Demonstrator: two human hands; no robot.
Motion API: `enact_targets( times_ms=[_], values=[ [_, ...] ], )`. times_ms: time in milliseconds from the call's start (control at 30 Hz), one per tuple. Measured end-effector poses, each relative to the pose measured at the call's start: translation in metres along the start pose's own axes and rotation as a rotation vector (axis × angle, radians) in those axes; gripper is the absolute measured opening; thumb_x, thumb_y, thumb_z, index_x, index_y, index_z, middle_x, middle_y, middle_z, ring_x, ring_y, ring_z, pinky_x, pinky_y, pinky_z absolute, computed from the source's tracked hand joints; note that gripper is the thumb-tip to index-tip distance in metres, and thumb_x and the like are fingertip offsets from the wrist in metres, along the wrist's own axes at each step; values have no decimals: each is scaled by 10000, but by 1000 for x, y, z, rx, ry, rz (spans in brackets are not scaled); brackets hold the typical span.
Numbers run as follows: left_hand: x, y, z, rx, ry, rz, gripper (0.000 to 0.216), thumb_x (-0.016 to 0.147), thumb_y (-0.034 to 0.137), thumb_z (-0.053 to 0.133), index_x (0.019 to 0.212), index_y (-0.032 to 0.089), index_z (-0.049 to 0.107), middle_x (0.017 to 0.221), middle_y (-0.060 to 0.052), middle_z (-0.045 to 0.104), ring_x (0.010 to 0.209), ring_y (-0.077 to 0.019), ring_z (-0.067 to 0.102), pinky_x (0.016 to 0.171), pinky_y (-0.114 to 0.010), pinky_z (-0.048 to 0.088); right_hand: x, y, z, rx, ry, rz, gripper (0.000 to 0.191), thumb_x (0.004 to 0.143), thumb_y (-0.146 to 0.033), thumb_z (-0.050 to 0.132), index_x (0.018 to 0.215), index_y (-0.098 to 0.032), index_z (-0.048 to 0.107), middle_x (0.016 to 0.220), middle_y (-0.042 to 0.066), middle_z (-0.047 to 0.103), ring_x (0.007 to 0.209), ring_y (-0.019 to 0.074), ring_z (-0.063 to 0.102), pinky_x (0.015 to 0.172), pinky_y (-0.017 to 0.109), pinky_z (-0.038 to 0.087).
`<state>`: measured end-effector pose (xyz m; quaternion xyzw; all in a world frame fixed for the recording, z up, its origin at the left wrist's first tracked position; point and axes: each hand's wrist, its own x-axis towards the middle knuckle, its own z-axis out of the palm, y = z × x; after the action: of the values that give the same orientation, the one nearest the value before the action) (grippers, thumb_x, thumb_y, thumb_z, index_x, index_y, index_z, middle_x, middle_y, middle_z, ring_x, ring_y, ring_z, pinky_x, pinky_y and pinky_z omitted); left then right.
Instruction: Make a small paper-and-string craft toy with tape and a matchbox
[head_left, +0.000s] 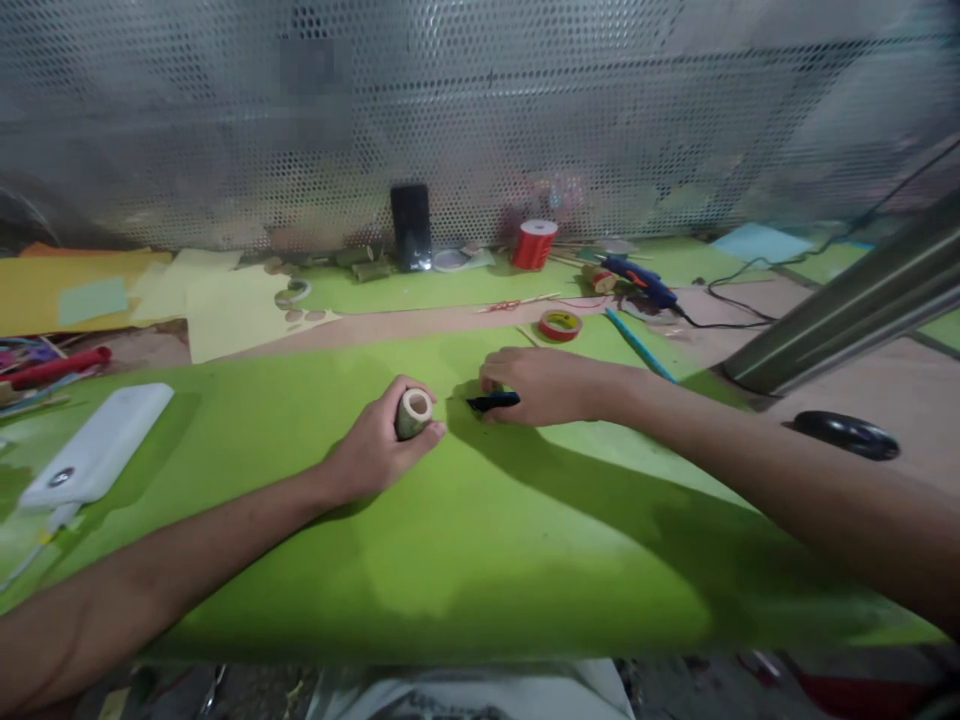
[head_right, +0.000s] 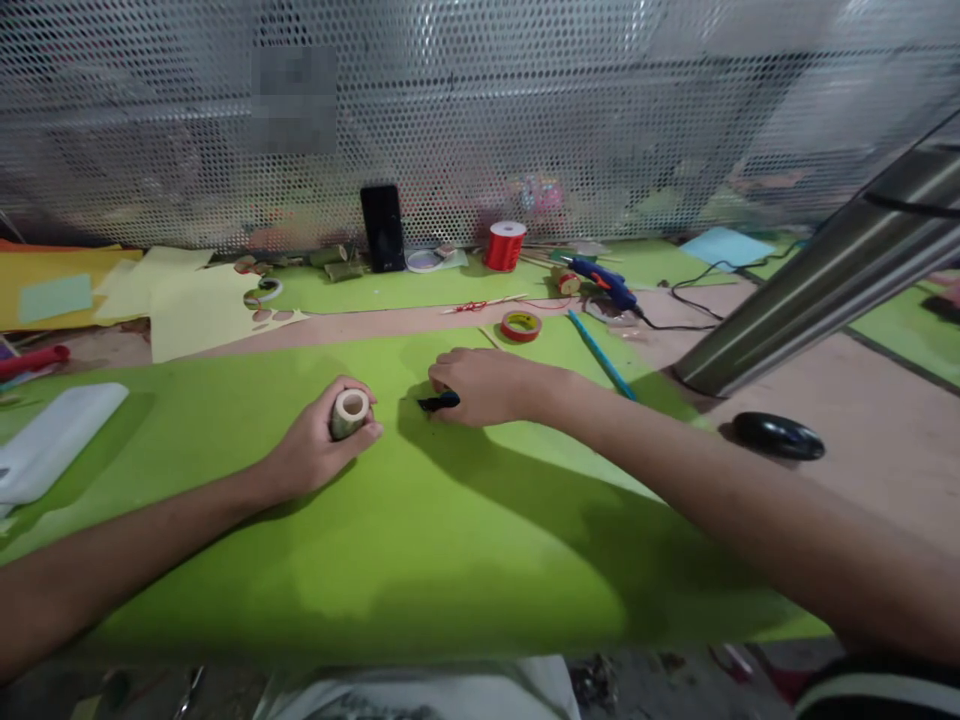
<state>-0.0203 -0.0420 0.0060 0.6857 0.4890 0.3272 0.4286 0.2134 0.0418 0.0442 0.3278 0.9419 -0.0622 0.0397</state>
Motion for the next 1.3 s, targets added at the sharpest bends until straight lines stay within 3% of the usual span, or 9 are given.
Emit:
enact_targets(
  times_ms=[167, 367, 500, 633, 733, 867, 967, 1100, 1300],
  values=[
    [0, 0, 0, -13, -4, -1, 220, 876, 315, 655, 1010, 198, 526, 820, 24, 558, 702, -121, 520, 659, -265, 455, -1, -3, 1, 65, 28, 18, 119, 869, -307, 574, 871, -199, 623, 947, 114, 681, 844, 246, 619, 701, 348, 433],
    [1, 1, -1, -30, 2, -21, 276, 892, 376, 652, 1058, 197, 523, 862, 6, 579, 745, -133, 544, 685, -280, 480, -2, -11, 1, 246, 111, 157, 104, 803, -289, 627, 867, -213, 597, 933, 73, 706, 784, 213, 623, 645, 309, 417],
    [1, 0, -1, -59, 5, -72, 362, 892, 422, 655, 1135, 208, 493, 933, -10, 602, 794, -146, 581, 711, -300, 510, -4, -21, 5, 479, 276, 209, 190, 815, -331, 622, 943, -198, 579, 943, 70, 706, 757, 182, 623, 662, 290, 443],
    [3, -1, -3, -62, 5, -94, 405, 878, 489, 664, 1136, 198, 550, 1023, -45, 648, 891, -175, 612, 784, -336, 519, -6, -35, 14, 626, 496, 184, 220, 835, -357, 567, 958, -179, 524, 823, 49, 668, 623, 134, 559, 576, 255, 406],
    [5, -5, -4, -103, 10, -112, 430, 883, 486, 661, 1191, 202, 563, 1025, -48, 656, 913, -185, 608, 811, -350, 505, -5, -45, 23, 543, 605, 97, 238, 869, -387, 497, 964, -169, 486, 766, 48, 637, 578, 125, 516, 533, 249, 357],
    [7, -11, -2, -160, -4, -30, 329, 903, 401, 643, 1144, 191, 564, 915, -18, 615, 837, -161, 567, 773, -320, 473, -1, -52, 35, 406, 584, 0, 345, 925, -419, 432, 1093, -123, 484, 747, 56, 636, 538, 131, 510, 511, 252, 347],
    [6, -9, -1, -183, -27, 3, 293, 874, 310, 656, 1116, 180, 554, 913, -20, 604, 827, -157, 553, 755, -304, 463, 0, -53, 43, 331, 586, -111, 300, 954, -382, 448, 1092, -129, 529, 841, 82, 663, 593, 132, 544, 535, 250, 382],
    [4, -2, -2, -157, -99, 3, 336, 823, 194, 637, 1141, 170, 529, 912, -28, 592, 855, -169, 549, 761, -306, 463, -2, -54, 49, 114, 685, -285, 231, 980, -319, 455, 1031, -135, 585, 862, 80, 670, 671, 138, 574, 565, 253, 383],
    [2, -1, -6, -110, -166, -11, 424, 826, 148, 568, 1228, 206, 444, 981, -26, 537, 822, -144, 504, 712, -285, 444, -6, -57, 52, -100, 645, -193, 339, 1049, -382, 353, 1101, -151, 595, 826, 50, 667, 574, 127, 535, 503, 286, 239]
  ],
)
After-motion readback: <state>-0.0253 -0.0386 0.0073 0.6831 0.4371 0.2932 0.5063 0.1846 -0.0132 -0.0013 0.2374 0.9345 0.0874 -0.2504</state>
